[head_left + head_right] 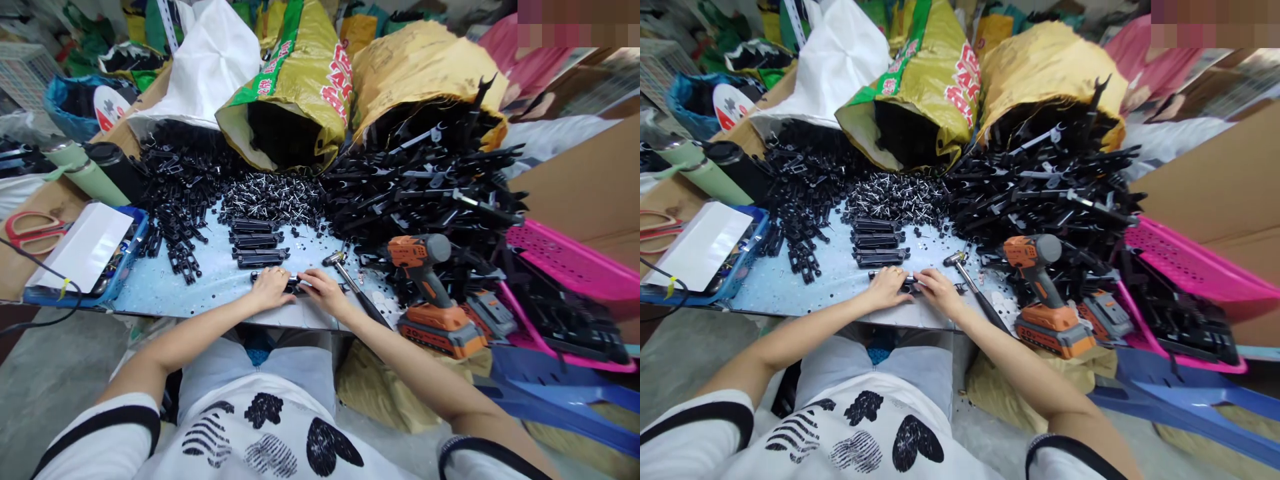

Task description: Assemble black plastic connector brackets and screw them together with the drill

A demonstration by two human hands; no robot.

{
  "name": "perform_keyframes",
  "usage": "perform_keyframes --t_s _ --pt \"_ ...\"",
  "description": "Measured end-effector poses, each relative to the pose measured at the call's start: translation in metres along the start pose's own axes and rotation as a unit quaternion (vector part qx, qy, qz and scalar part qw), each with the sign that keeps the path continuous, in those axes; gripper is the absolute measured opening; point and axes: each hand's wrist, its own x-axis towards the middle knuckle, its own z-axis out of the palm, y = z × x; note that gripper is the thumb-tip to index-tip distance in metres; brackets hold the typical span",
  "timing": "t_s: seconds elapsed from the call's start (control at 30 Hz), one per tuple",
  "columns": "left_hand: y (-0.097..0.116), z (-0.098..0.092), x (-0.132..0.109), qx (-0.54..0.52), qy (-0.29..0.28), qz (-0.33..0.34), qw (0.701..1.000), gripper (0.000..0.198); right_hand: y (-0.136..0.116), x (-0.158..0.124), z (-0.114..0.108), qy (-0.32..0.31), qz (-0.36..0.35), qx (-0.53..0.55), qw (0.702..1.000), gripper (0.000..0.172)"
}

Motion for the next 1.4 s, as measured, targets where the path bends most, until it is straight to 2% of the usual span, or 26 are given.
perform_keyframes --t_s 0.13,0.27,0.33,0.4,0.5,0.67,0.77,0.87,0.93,1.0,1.1,1.17,1.23,1.33,1.4 --pt "0.002 0.013 0.007 -0.012 0.009 -0.030 0.999 0.051 0.016 -0.018 0.004 -0.027 -0.006 -0.038 0.999 0.047" --pt "-0.002 0.013 0.003 -0.020 0.004 -0.004 1.000 0.051 0.040 -0.014 -0.002 -0.092 -0.080 -0.058 0.991 0.051" --pt "-0.001 0.012 0.003 -0.022 0.000 -0.013 1.000 0.051 0.048 -0.009 -0.005 -0.109 -0.128 -0.057 0.984 0.052" --pt "0.002 0.012 0.004 -0.023 0.002 -0.038 0.999 0.049 0.051 -0.005 -0.006 -0.104 -0.149 -0.057 0.982 0.054" --pt "0.006 0.014 0.005 -0.023 0.015 -0.070 0.997 0.046 0.054 -0.003 -0.005 -0.085 -0.125 -0.065 0.986 0.053" --pt "0.003 0.012 0.005 -0.030 0.015 -0.049 0.998 0.046 0.063 0.005 -0.008 -0.174 -0.201 -0.022 0.964 0.045" --pt "0.004 0.009 0.002 -0.021 0.009 -0.027 0.999 0.049 0.066 0.013 -0.015 -0.210 -0.192 -0.036 0.958 0.045" --pt "0.005 0.007 -0.008 0.019 0.006 -0.003 1.000 0.055 0.062 0.017 -0.021 -0.241 -0.182 -0.101 0.948 0.051" --pt "0.001 0.008 -0.015 0.053 0.012 0.010 0.998 0.055 0.054 0.016 -0.022 -0.215 -0.153 -0.165 0.950 0.056" --pt "-0.009 0.007 -0.021 0.067 0.029 0.019 0.997 0.046 0.041 0.014 -0.022 -0.171 -0.120 -0.210 0.955 0.060" --pt "-0.021 -0.005 -0.029 0.043 0.080 0.029 0.995 0.043 0.008 0.013 -0.031 -0.132 -0.113 -0.204 0.963 0.061" --pt "-0.018 -0.023 -0.039 -0.008 0.130 0.049 0.990 0.047 -0.021 0.015 -0.045 -0.129 -0.137 -0.138 0.973 0.059" --pt "-0.002 -0.046 -0.054 -0.111 0.174 0.092 0.974 0.050 -0.053 0.017 -0.061 -0.140 -0.166 -0.014 0.976 0.058" --pt "0.036 -0.075 -0.081 -0.329 0.195 0.157 0.911 0.055 -0.093 0.017 -0.073 -0.139 -0.193 0.206 0.949 0.056" --pt "0.056 -0.081 -0.095 -0.413 0.211 0.125 0.877 0.055 -0.108 0.015 -0.068 -0.109 -0.172 0.288 0.936 0.054"
